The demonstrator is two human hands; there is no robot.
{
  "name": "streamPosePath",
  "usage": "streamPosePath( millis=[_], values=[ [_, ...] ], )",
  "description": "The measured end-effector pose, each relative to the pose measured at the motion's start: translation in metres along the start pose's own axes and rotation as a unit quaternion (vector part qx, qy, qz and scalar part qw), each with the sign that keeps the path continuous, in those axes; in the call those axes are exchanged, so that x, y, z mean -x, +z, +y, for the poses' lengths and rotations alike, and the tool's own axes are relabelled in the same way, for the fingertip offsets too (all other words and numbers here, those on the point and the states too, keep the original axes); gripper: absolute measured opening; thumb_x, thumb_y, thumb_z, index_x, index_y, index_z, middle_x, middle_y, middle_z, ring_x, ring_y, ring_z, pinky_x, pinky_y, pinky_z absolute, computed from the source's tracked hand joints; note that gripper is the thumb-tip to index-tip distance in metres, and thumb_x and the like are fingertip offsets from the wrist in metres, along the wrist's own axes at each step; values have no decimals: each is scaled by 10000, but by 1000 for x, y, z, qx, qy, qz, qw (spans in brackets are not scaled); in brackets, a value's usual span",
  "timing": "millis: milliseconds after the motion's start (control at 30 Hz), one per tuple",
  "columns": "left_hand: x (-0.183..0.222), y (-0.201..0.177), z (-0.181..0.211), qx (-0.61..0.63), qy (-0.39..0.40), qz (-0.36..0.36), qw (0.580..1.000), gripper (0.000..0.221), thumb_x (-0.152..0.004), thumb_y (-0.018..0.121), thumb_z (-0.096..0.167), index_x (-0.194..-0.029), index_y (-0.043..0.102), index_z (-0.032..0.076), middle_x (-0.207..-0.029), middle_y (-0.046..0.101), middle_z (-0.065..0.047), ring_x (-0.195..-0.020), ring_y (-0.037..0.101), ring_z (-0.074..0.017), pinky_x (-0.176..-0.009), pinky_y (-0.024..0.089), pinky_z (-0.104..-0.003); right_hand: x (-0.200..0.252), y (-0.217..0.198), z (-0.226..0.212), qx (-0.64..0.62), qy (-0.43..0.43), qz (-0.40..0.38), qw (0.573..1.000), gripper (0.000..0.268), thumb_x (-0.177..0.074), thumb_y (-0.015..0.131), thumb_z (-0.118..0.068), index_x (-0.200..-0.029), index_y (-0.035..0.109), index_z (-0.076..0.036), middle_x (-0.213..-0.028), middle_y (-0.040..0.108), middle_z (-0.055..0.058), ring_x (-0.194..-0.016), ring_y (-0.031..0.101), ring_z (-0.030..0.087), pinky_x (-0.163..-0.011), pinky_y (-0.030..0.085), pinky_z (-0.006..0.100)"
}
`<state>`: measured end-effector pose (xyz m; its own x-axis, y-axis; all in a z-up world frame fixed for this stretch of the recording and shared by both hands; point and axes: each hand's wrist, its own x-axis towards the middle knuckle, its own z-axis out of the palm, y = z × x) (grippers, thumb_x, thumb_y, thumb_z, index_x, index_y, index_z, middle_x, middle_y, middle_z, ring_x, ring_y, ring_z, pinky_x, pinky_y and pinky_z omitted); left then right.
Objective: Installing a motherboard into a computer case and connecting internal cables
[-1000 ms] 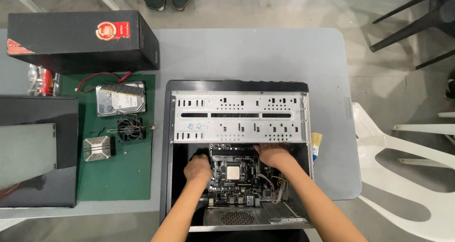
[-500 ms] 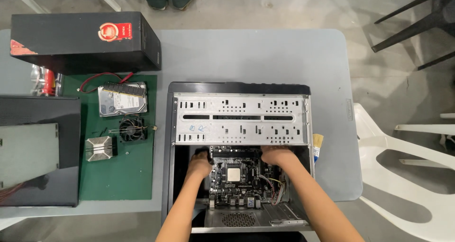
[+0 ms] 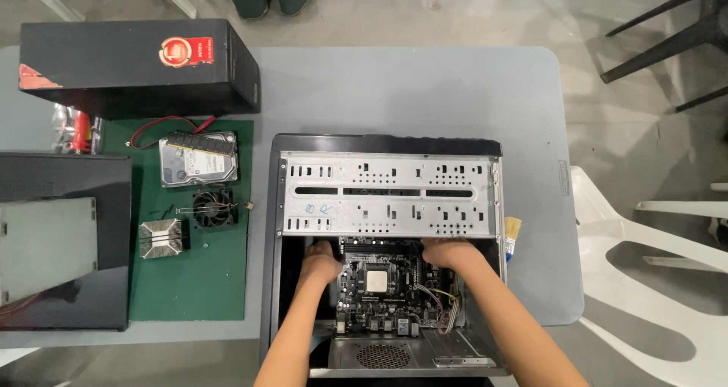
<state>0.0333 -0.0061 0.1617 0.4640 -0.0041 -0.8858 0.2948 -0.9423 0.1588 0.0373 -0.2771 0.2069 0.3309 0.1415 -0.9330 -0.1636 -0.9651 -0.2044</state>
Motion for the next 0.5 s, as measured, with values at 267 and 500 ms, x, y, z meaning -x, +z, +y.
streamPosePath(
  millis=[267, 500],
  values=[
    [14, -7, 3, 19, 9, 14, 1000, 464, -824, 546, 104, -1240, 652, -73, -1234, 704, -245, -1264, 623, -397, -1031, 548, -457, 13, -5, -3, 53, 5, -17, 998, 645, -991, 280, -322, -1518, 389, 32, -1527, 448, 293, -1456, 382, 453, -1172, 312, 567],
    [18, -6, 9, 51, -8, 41, 998, 415, -844, 583, 124, -1202, 676, -63, -1184, 721, -239, -1214, 656, -396, -972, 579, -468, 34, -6, -31, 43, -15, 53, 998, 457, -1009, 360, -210, -1357, 558, 12, -1279, 651, 248, -1256, 606, 404, -1001, 483, 532]
  ],
)
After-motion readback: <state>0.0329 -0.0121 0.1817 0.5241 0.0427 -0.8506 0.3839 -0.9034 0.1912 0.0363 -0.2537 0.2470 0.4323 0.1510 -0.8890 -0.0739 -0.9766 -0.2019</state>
